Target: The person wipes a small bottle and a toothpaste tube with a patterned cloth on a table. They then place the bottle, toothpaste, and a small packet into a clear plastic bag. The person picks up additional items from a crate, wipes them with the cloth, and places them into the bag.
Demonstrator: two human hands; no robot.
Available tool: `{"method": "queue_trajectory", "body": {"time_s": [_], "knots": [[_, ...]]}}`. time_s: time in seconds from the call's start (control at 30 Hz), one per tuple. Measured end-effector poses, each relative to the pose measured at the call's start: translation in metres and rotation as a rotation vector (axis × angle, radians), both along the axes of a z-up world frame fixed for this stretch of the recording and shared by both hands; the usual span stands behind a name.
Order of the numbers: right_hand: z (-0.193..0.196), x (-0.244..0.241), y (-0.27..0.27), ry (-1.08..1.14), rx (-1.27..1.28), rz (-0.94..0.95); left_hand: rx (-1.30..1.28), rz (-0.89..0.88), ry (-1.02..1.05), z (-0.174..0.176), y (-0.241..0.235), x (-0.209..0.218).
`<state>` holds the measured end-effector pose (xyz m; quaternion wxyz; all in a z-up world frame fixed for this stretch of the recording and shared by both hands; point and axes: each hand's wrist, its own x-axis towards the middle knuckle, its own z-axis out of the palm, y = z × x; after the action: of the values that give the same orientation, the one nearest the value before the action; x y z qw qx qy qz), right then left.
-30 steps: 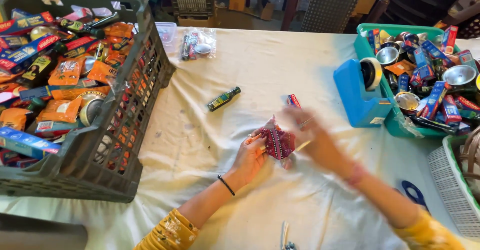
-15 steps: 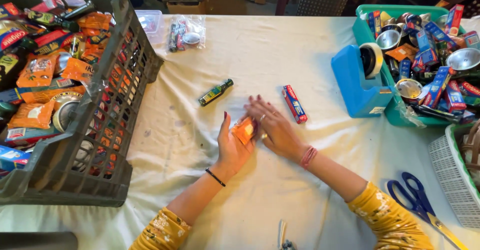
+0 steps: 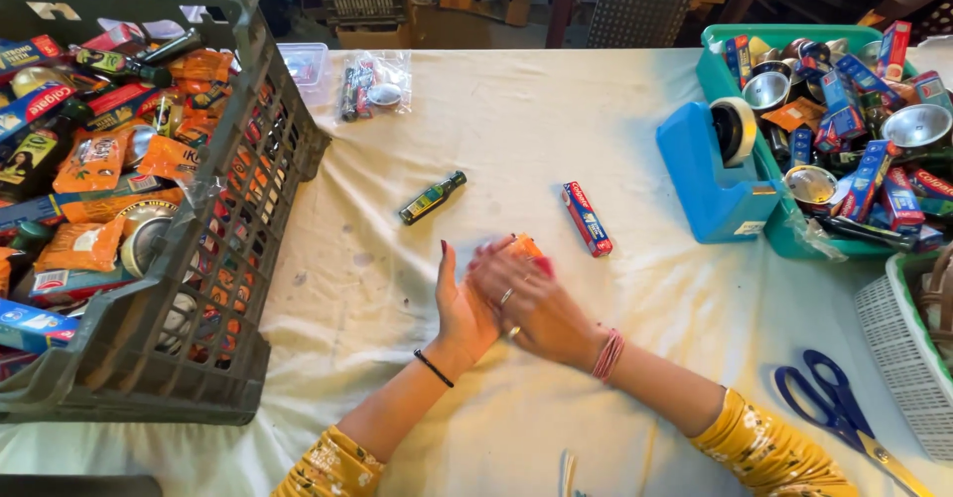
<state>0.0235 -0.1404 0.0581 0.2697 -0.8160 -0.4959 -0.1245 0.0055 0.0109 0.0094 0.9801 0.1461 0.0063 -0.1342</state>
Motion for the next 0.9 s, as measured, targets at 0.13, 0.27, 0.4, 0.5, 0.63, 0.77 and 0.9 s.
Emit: {"method": "queue_trajectory", "body": {"time_s": [0.13,0.27,0.4,0.5,0.63,0.77,0.9], "knots": [[-0.021,0.019,-0.001,0.059,-0.006,-0.036,0.083,0.024,0.025,0.014,0.001,-0.003],[-0.041,0.026,-0.008,0.023,0.143,-0.251,-0.035,0.036,0.053,-0.016,0.000,0.005],[-0.032,0.012,-0.004,0.025,-0.096,0.051,0.052,0.038,0.055,0.001,0.002,0.000],[-0.007,0.015,0.003,0.007,0.073,-0.009,0.015,0.051,0.028,-0.037,0.003,0.010],[-0.025,0.020,-0.001,-0.164,0.095,-0.169,0.027,0.051,0.058,-0.002,-0.001,0.003],[-0.027,0.013,-0.003,-0.198,-0.015,0.205,0.074,0.042,0.017,-0.006,0.004,0.004],[-0.022,0.031,-0.009,0.020,0.214,-0.147,0.079,0.113,-0.056,-0.019,0.004,0.006]]}}
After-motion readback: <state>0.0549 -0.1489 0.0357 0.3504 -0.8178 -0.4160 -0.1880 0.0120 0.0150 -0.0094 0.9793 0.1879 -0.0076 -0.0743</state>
